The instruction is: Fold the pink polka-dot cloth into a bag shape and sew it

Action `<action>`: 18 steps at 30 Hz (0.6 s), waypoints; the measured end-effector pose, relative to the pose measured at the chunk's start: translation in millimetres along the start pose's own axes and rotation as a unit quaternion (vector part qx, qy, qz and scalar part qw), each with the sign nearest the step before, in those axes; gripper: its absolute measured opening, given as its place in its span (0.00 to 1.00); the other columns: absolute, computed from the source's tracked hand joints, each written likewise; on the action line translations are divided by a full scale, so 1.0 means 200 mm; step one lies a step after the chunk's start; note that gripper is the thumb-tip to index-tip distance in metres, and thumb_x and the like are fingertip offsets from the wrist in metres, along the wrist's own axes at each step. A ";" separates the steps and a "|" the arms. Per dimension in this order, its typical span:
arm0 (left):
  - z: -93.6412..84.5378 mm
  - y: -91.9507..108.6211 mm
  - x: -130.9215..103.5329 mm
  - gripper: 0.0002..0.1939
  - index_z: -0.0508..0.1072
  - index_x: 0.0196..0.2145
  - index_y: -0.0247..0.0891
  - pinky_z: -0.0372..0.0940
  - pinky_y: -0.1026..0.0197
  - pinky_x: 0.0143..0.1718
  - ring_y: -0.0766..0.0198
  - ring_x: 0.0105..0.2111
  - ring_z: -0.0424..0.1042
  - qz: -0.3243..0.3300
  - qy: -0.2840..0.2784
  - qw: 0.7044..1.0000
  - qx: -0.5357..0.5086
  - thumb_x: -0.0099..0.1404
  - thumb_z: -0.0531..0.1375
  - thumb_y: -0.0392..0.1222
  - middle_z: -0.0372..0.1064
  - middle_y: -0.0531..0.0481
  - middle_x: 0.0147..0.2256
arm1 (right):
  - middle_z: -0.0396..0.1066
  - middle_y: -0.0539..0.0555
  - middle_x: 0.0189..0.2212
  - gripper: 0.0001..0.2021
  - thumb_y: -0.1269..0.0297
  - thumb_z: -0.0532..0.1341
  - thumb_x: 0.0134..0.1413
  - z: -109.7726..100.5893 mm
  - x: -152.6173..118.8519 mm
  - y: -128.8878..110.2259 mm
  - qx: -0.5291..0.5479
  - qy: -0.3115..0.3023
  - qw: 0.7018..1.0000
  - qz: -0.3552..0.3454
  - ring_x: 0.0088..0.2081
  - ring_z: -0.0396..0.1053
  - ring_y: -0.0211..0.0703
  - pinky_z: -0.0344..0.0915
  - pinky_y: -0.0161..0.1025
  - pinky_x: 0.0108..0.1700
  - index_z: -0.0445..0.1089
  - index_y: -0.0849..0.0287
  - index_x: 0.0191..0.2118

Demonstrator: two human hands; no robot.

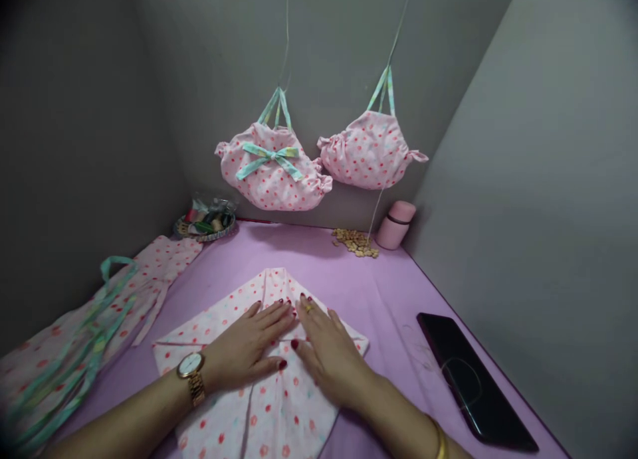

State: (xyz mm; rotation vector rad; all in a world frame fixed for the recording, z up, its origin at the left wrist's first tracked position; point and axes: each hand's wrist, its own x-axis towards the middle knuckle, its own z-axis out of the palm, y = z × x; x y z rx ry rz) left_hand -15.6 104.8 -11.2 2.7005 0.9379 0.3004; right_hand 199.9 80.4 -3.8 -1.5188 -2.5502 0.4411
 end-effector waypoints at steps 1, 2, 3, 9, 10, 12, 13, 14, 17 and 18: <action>-0.01 0.00 0.00 0.32 0.48 0.62 0.45 0.42 0.40 0.59 0.51 0.62 0.45 0.011 -0.001 1.000 -0.007 0.64 0.45 0.60 0.45 0.45 0.63 | 0.35 0.59 0.65 0.29 0.53 0.38 0.64 -0.02 0.05 0.02 -0.002 0.010 1.000 0.004 0.65 0.35 0.46 0.41 0.54 0.62 0.36 0.62 0.66; -0.01 0.01 0.00 0.30 0.49 0.62 0.46 0.43 0.40 0.59 0.52 0.62 0.46 0.022 -0.005 1.000 -0.014 0.65 0.45 0.58 0.47 0.46 0.63 | 0.36 0.60 0.65 0.28 0.54 0.37 0.64 -0.04 0.10 0.04 -0.004 0.010 1.000 0.000 0.64 0.36 0.47 0.42 0.54 0.62 0.37 0.63 0.65; -0.02 0.01 0.00 0.29 0.50 0.61 0.45 0.44 0.41 0.59 0.52 0.62 0.47 0.029 -0.009 0.999 -0.020 0.65 0.46 0.57 0.48 0.46 0.62 | 0.38 0.60 0.64 0.28 0.56 0.37 0.64 -0.06 0.15 0.06 -0.005 0.002 1.000 -0.011 0.64 0.37 0.47 0.43 0.54 0.61 0.39 0.63 0.65; -0.03 0.02 0.00 0.28 0.52 0.61 0.43 0.45 0.42 0.59 0.53 0.61 0.49 0.023 -0.007 0.999 -0.042 0.65 0.47 0.54 0.51 0.45 0.61 | 0.41 0.54 0.64 0.27 0.52 0.41 0.63 -0.04 0.43 0.13 -0.018 -0.060 0.993 -0.095 0.64 0.40 0.46 0.42 0.54 0.61 0.41 0.55 0.65; -0.03 0.01 0.00 0.28 0.52 0.60 0.43 0.45 0.42 0.59 0.53 0.61 0.49 0.023 -0.008 0.999 -0.045 0.65 0.47 0.55 0.51 0.45 0.61 | 0.39 0.54 0.64 0.28 0.51 0.41 0.63 -0.03 0.47 0.15 -0.020 -0.062 0.993 -0.096 0.64 0.39 0.47 0.41 0.55 0.61 0.40 0.55 0.65; -0.03 0.01 0.00 0.28 0.52 0.61 0.44 0.45 0.42 0.59 0.53 0.61 0.48 0.022 -0.013 0.998 -0.053 0.66 0.46 0.55 0.50 0.45 0.61 | 0.38 0.55 0.65 0.29 0.50 0.41 0.62 -0.01 0.51 0.17 -0.025 -0.059 0.994 -0.093 0.64 0.38 0.47 0.40 0.56 0.61 0.38 0.55 0.65; -0.03 0.00 0.00 0.28 0.52 0.61 0.44 0.45 0.42 0.59 0.53 0.61 0.48 0.021 -0.018 0.998 -0.056 0.66 0.46 0.55 0.49 0.45 0.62 | 0.38 0.55 0.65 0.29 0.50 0.41 0.63 -0.01 0.53 0.18 -0.027 -0.055 0.994 -0.091 0.64 0.37 0.46 0.39 0.56 0.61 0.38 0.56 0.65; -0.03 0.00 0.00 0.28 0.51 0.61 0.43 0.44 0.42 0.60 0.54 0.61 0.47 0.021 -0.021 0.998 -0.058 0.66 0.45 0.55 0.49 0.46 0.62 | 0.37 0.55 0.65 0.29 0.50 0.40 0.63 0.00 0.55 0.19 -0.029 -0.049 0.995 -0.087 0.64 0.37 0.46 0.38 0.56 0.61 0.38 0.56 0.65; -0.02 -0.01 0.00 0.28 0.50 0.61 0.42 0.43 0.42 0.60 0.54 0.62 0.46 0.018 -0.027 0.998 -0.054 0.67 0.44 0.54 0.47 0.45 0.62 | 0.38 0.57 0.65 0.29 0.51 0.40 0.63 0.00 0.58 0.19 -0.036 -0.027 0.997 -0.069 0.64 0.37 0.46 0.37 0.56 0.61 0.39 0.59 0.65; -0.02 -0.01 0.00 0.29 0.50 0.61 0.42 0.43 0.42 0.60 0.54 0.62 0.46 0.019 -0.029 0.998 -0.049 0.67 0.44 0.55 0.47 0.45 0.62 | 0.38 0.58 0.65 0.29 0.52 0.41 0.63 0.00 0.59 0.19 -0.037 -0.022 0.997 -0.063 0.64 0.37 0.46 0.37 0.56 0.61 0.39 0.59 0.65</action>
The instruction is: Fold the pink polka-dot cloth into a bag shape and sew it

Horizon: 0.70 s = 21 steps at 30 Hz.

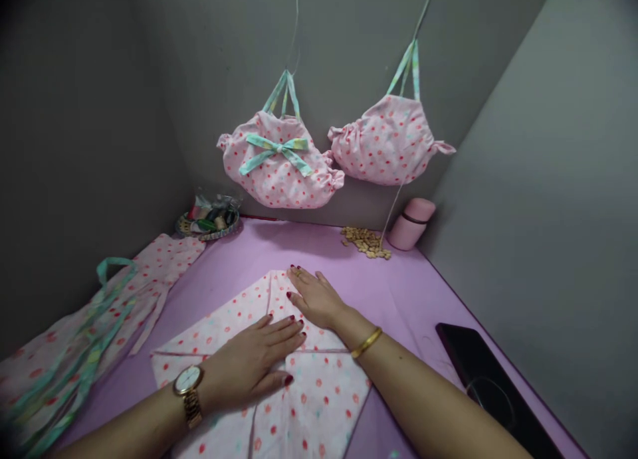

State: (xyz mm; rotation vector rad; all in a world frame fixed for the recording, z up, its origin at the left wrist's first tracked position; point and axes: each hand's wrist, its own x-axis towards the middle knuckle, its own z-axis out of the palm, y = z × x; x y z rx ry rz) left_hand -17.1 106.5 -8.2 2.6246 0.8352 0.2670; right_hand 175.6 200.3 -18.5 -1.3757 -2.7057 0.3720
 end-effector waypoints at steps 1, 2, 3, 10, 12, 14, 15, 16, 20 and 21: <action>0.00 0.00 0.00 0.29 0.50 0.62 0.41 0.43 0.41 0.60 0.53 0.62 0.45 0.000 -0.002 1.000 0.006 0.67 0.43 0.55 0.47 0.44 0.62 | 0.39 0.58 0.64 0.28 0.53 0.41 0.63 -0.01 0.00 0.00 -0.001 0.004 1.000 0.006 0.64 0.38 0.45 0.38 0.55 0.61 0.40 0.59 0.65; 0.00 0.00 0.00 0.29 0.50 0.62 0.41 0.43 0.41 0.60 0.53 0.62 0.45 0.000 -0.004 1.000 0.009 0.67 0.43 0.56 0.47 0.44 0.62 | 0.40 0.58 0.64 0.28 0.54 0.41 0.63 -0.02 -0.01 0.00 -0.003 0.008 1.000 0.011 0.64 0.38 0.45 0.38 0.55 0.61 0.41 0.60 0.65; 0.00 0.00 0.00 0.30 0.50 0.62 0.41 0.43 0.41 0.60 0.53 0.62 0.45 -0.001 -0.003 1.000 0.012 0.67 0.42 0.56 0.47 0.43 0.62 | 0.41 0.57 0.64 0.27 0.56 0.40 0.63 -0.04 -0.02 -0.01 -0.003 0.012 1.000 0.018 0.64 0.39 0.44 0.38 0.54 0.61 0.41 0.60 0.65; -0.01 0.01 -0.01 0.27 0.54 0.59 0.53 0.48 0.39 0.57 0.48 0.60 0.49 0.034 0.009 0.999 0.035 0.64 0.45 0.60 0.45 0.46 0.63 | 0.32 0.56 0.65 0.31 0.53 0.42 0.63 0.00 -0.48 -0.18 -0.009 0.026 0.999 0.026 0.65 0.32 0.46 0.37 0.57 0.62 0.28 0.58 0.65; 0.00 0.00 -0.01 0.27 0.55 0.59 0.52 0.48 0.39 0.57 0.48 0.60 0.49 0.039 0.006 0.998 0.046 0.64 0.46 0.59 0.46 0.44 0.63 | 0.33 0.55 0.65 0.35 0.49 0.46 0.61 0.05 -0.61 -0.22 -0.008 -0.010 1.000 0.003 0.65 0.33 0.48 0.39 0.57 0.62 0.27 0.56 0.65; 0.01 -0.01 -0.01 0.26 0.55 0.59 0.51 0.48 0.39 0.57 0.48 0.60 0.50 0.041 0.008 0.998 0.048 0.65 0.48 0.57 0.47 0.44 0.62 | 0.35 0.56 0.65 0.35 0.47 0.46 0.60 0.08 -0.69 -0.22 -0.008 -0.018 1.000 0.017 0.65 0.35 0.49 0.40 0.57 0.62 0.29 0.55 0.65; 0.01 -0.01 0.00 0.26 0.55 0.59 0.52 0.48 0.39 0.57 0.48 0.60 0.50 0.041 0.011 0.998 0.046 0.65 0.48 0.56 0.47 0.44 0.62 | 0.36 0.56 0.65 0.34 0.47 0.46 0.60 0.09 -0.71 -0.21 -0.010 -0.015 0.999 0.032 0.64 0.35 0.49 0.41 0.57 0.62 0.31 0.55 0.65; 0.01 -0.01 0.00 0.25 0.56 0.59 0.52 0.48 0.39 0.57 0.48 0.60 0.51 0.041 0.014 0.998 0.043 0.65 0.48 0.56 0.48 0.45 0.62 | 0.36 0.56 0.65 0.34 0.47 0.45 0.60 0.09 -0.73 -0.19 -0.014 -0.011 0.999 0.048 0.64 0.36 0.49 0.41 0.57 0.62 0.33 0.55 0.65; 0.02 -0.01 -0.01 0.26 0.56 0.58 0.53 0.49 0.40 0.57 0.48 0.60 0.50 0.040 0.017 0.998 0.037 0.64 0.48 0.58 0.48 0.46 0.62 | 0.35 0.56 0.65 0.31 0.49 0.42 0.62 0.07 -0.76 -0.07 -0.040 0.001 0.993 0.114 0.64 0.35 0.48 0.41 0.56 0.61 0.34 0.57 0.65; 0.02 -0.01 -0.01 0.26 0.56 0.59 0.53 0.49 0.40 0.56 0.48 0.60 0.50 0.041 0.016 0.998 0.039 0.64 0.48 0.58 0.48 0.45 0.62 | 0.35 0.56 0.65 0.30 0.50 0.41 0.62 0.07 -0.77 -0.05 -0.047 0.003 0.990 0.132 0.64 0.36 0.48 0.42 0.56 0.61 0.35 0.57 0.65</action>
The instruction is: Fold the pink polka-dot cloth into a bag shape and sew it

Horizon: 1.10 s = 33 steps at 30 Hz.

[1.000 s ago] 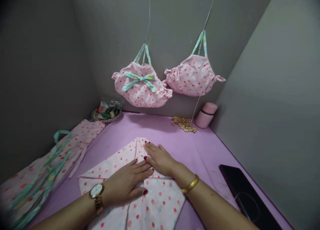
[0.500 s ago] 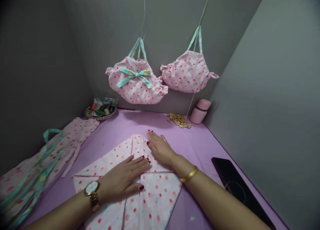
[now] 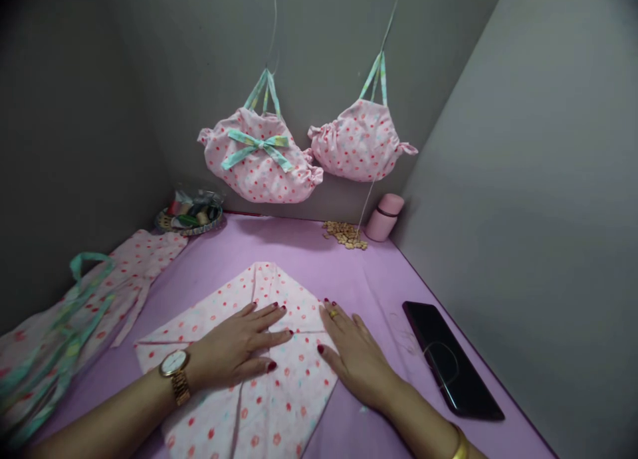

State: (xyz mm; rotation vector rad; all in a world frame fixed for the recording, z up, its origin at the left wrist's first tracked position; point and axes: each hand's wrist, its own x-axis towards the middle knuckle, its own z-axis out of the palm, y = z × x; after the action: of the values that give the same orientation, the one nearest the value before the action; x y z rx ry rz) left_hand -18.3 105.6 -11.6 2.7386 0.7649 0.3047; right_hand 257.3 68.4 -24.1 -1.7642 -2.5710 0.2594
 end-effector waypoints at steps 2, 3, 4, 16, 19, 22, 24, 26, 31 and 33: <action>-0.01 0.01 0.00 0.26 0.56 0.59 0.52 0.50 0.39 0.56 0.48 0.60 0.50 0.002 -0.001 1.000 0.007 0.64 0.49 0.57 0.48 0.43 0.62 | 0.36 0.57 0.65 0.29 0.51 0.40 0.63 0.00 -0.02 0.03 -0.013 0.005 0.999 0.037 0.64 0.36 0.48 0.42 0.56 0.61 0.37 0.59 0.65; -0.01 0.01 0.00 0.26 0.56 0.59 0.52 0.50 0.39 0.55 0.48 0.60 0.50 0.002 -0.001 1.000 0.011 0.64 0.49 0.57 0.49 0.42 0.62 | 0.36 0.58 0.65 0.29 0.52 0.40 0.63 0.00 -0.03 0.02 -0.018 0.011 0.998 0.053 0.64 0.36 0.49 0.42 0.57 0.61 0.37 0.60 0.65; -0.02 0.01 0.00 0.26 0.56 0.58 0.51 0.50 0.39 0.55 0.49 0.60 0.50 0.001 0.000 1.000 0.015 0.64 0.48 0.56 0.49 0.42 0.62 | 0.37 0.58 0.64 0.29 0.53 0.40 0.63 0.00 -0.04 0.00 -0.021 0.022 0.998 0.060 0.64 0.36 0.50 0.42 0.59 0.61 0.37 0.61 0.65; 0.01 0.00 -0.01 0.26 0.56 0.58 0.48 0.46 0.42 0.57 0.52 0.61 0.47 0.015 0.002 0.999 0.029 0.65 0.47 0.56 0.45 0.45 0.63 | 0.65 0.51 0.53 0.23 0.62 0.47 0.64 0.08 -0.19 -0.56 0.002 0.008 0.896 -0.443 0.52 0.65 0.39 0.65 0.38 0.50 0.47 0.56 0.63; 0.01 0.00 -0.01 0.26 0.57 0.58 0.47 0.48 0.42 0.56 0.52 0.61 0.47 0.024 0.005 0.999 0.039 0.65 0.47 0.56 0.46 0.43 0.63 | 0.67 0.45 0.51 0.22 0.62 0.47 0.65 0.03 -0.21 -0.56 0.052 -0.032 0.875 -0.479 0.50 0.66 0.32 0.66 0.30 0.47 0.47 0.54 0.63; 0.00 0.00 -0.01 0.26 0.57 0.58 0.46 0.49 0.44 0.56 0.53 0.61 0.48 0.030 0.008 0.998 0.048 0.66 0.46 0.56 0.46 0.42 0.62 | 0.64 0.47 0.54 0.22 0.61 0.47 0.64 -0.08 -0.15 -0.58 0.083 -0.067 0.883 -0.458 0.55 0.61 0.35 0.61 0.33 0.53 0.48 0.52 0.63; 0.01 0.00 -0.01 0.25 0.57 0.58 0.46 0.49 0.44 0.56 0.53 0.61 0.48 0.027 0.011 0.998 0.056 0.66 0.47 0.56 0.47 0.43 0.62 | 0.56 0.55 0.59 0.27 0.54 0.50 0.62 -0.13 -0.08 -0.62 0.085 -0.090 0.899 -0.421 0.59 0.54 0.43 0.56 0.41 0.58 0.49 0.57 0.63; 0.01 0.00 -0.01 0.25 0.57 0.58 0.47 0.48 0.45 0.56 0.54 0.61 0.48 0.024 0.011 0.998 0.062 0.65 0.47 0.56 0.47 0.43 0.62 | 0.49 0.59 0.61 0.33 0.47 0.51 0.58 -0.12 0.00 -0.66 0.096 -0.116 0.901 -0.406 0.61 0.50 0.47 0.52 0.44 0.59 0.47 0.62 0.63; 0.00 0.00 -0.01 0.26 0.57 0.58 0.48 0.49 0.45 0.56 0.55 0.61 0.47 0.024 0.007 0.998 0.058 0.65 0.45 0.58 0.48 0.45 0.62 | 0.56 0.51 0.59 0.23 0.62 0.47 0.65 0.04 0.01 -0.70 0.092 -0.089 0.851 -0.509 0.60 0.53 0.37 0.53 0.36 0.59 0.48 0.57 0.63; 0.00 -0.01 -0.01 0.27 0.57 0.58 0.48 0.49 0.45 0.56 0.54 0.61 0.47 0.026 0.009 0.998 0.053 0.65 0.45 0.58 0.49 0.45 0.61 | 0.63 0.47 0.55 0.21 0.64 0.48 0.64 0.07 -0.04 -0.69 0.113 -0.070 0.845 -0.517 0.55 0.60 0.31 0.59 0.29 0.53 0.51 0.54 0.62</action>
State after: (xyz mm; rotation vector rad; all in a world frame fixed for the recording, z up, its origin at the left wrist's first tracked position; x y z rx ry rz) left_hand -20.9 105.4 -11.6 2.8621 0.7351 0.3098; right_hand 130.1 11.4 -18.3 -0.1368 -2.9688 0.6047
